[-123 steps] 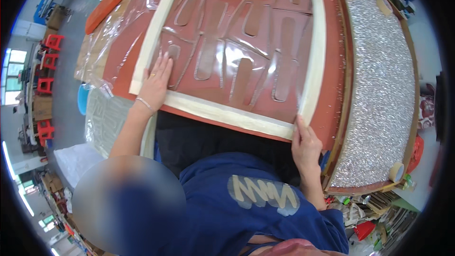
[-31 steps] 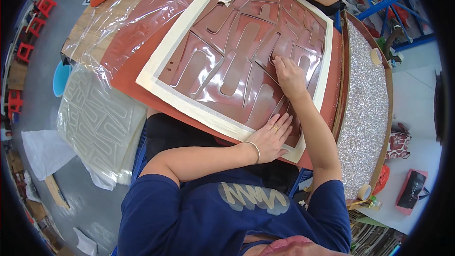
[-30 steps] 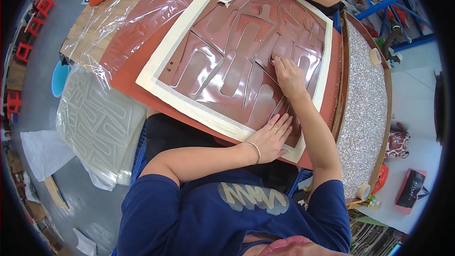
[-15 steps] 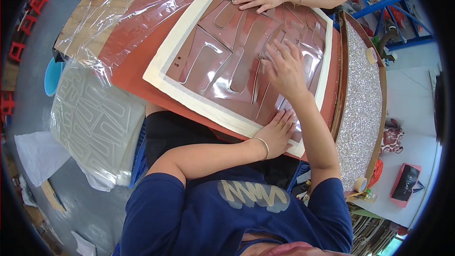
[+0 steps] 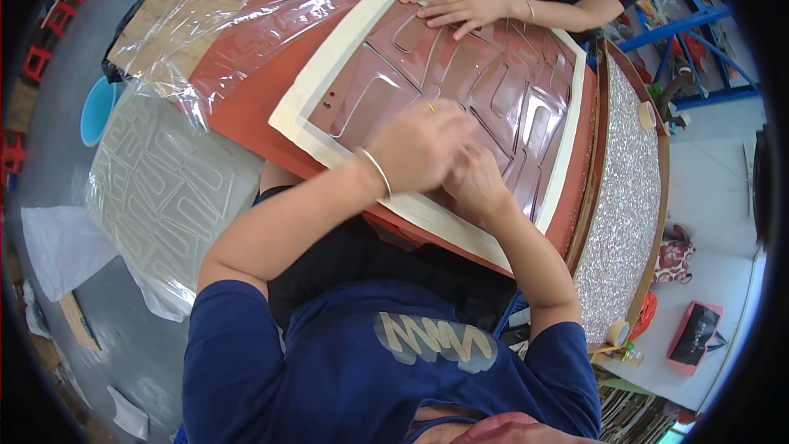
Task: Sorting and preparing glittery shoe upper components by placing them into a template frame and sealing with plastic film.
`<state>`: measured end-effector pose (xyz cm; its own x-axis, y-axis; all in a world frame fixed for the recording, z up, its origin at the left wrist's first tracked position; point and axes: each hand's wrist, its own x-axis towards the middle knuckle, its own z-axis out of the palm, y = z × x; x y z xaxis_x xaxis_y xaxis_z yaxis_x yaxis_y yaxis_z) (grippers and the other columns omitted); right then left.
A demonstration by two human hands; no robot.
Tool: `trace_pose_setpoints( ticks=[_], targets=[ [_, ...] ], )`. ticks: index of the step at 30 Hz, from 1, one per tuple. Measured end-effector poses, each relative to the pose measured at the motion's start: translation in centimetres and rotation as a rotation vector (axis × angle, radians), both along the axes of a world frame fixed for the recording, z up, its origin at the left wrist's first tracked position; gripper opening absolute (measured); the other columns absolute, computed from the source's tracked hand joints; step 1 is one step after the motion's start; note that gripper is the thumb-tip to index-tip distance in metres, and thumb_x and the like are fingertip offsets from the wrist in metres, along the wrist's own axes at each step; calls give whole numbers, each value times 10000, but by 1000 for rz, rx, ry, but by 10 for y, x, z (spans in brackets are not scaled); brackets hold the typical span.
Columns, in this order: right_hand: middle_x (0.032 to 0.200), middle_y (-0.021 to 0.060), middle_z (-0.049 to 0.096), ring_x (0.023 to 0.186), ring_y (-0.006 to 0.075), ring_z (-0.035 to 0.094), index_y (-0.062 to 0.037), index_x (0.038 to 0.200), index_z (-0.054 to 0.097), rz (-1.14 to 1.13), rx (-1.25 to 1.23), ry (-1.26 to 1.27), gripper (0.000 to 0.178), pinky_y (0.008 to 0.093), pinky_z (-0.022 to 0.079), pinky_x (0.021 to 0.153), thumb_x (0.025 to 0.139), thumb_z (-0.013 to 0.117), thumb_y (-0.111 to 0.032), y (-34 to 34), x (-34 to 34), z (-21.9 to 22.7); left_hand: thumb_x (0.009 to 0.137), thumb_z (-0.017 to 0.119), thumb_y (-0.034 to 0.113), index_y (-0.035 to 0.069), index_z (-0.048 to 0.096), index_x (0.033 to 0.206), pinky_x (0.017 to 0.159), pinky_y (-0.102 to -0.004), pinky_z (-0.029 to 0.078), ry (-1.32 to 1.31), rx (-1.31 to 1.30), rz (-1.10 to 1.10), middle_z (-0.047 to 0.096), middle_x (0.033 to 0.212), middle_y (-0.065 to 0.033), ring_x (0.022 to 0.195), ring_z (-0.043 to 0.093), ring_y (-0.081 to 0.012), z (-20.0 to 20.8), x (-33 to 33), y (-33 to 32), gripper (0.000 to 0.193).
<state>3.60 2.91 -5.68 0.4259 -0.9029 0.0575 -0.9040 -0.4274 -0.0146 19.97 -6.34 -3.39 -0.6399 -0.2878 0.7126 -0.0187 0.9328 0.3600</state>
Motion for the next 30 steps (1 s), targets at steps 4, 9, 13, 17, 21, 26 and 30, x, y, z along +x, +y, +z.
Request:
trace_pose_setpoints(
  ticks=[4, 9, 13, 17, 21, 26, 30],
  targets=[
    [908, 101, 622, 783, 247, 606, 22, 1049, 588, 6, -247, -103, 301, 337, 509, 642, 773, 607, -95, -8, 10, 6, 871, 556, 222, 72, 511, 1252, 1025, -516, 308, -163, 80, 176, 502, 1284, -149, 1241, 429, -333, -21, 13, -23, 411],
    [901, 89, 631, 732, 236, 609, -7, 1029, 612, -112, -402, -307, 306, 329, 509, 622, 726, 653, -15, -10, 14, 20, 931, 436, 427, 242, 444, 1360, 1001, -728, 83, -661, 72, 475, 253, 1490, -141, 1384, 127, -425, -52, 45, -12, 467],
    [889, 72, 648, 718, 219, 614, -39, 991, 642, -162, -390, -255, 287, 315, 509, 616, 707, 676, -17, -5, 21, 5, 934, 426, 429, 247, 443, 1365, 1016, -710, 82, -620, 95, 514, 269, 1486, -142, 1386, 141, -418, -54, 48, -7, 468],
    [903, 68, 660, 725, 215, 617, -39, 984, 646, -171, -406, -228, 280, 313, 514, 627, 706, 677, -23, -3, 23, -6, 937, 393, 446, 262, 468, 1353, 1030, -701, 47, -632, 117, 528, 266, 1492, -136, 1382, 156, -417, -54, 45, -6, 461],
    [912, 78, 671, 759, 219, 629, -32, 981, 655, -179, -385, -213, 252, 316, 521, 671, 729, 666, -31, 1, 25, -10, 930, 414, 432, 260, 482, 1342, 1033, -696, 60, -611, 124, 527, 271, 1490, -137, 1376, 171, -423, -56, 45, -4, 452],
    [930, 93, 671, 798, 233, 632, -26, 981, 658, -181, -360, -185, 261, 323, 520, 704, 721, 669, -23, 2, 28, -13, 925, 430, 428, 253, 503, 1325, 1034, -694, 67, -587, 123, 525, 288, 1480, -140, 1372, 180, -426, -60, 46, -4, 443],
    [981, 108, 657, 833, 244, 617, -13, 1001, 646, -163, -324, -136, 291, 332, 513, 723, 710, 647, -26, 2, 28, -12, 911, 478, 409, 235, 508, 1317, 1035, -680, 121, -577, 107, 535, 329, 1454, -136, 1359, 214, -419, -60, 46, -4, 443]
  ],
)
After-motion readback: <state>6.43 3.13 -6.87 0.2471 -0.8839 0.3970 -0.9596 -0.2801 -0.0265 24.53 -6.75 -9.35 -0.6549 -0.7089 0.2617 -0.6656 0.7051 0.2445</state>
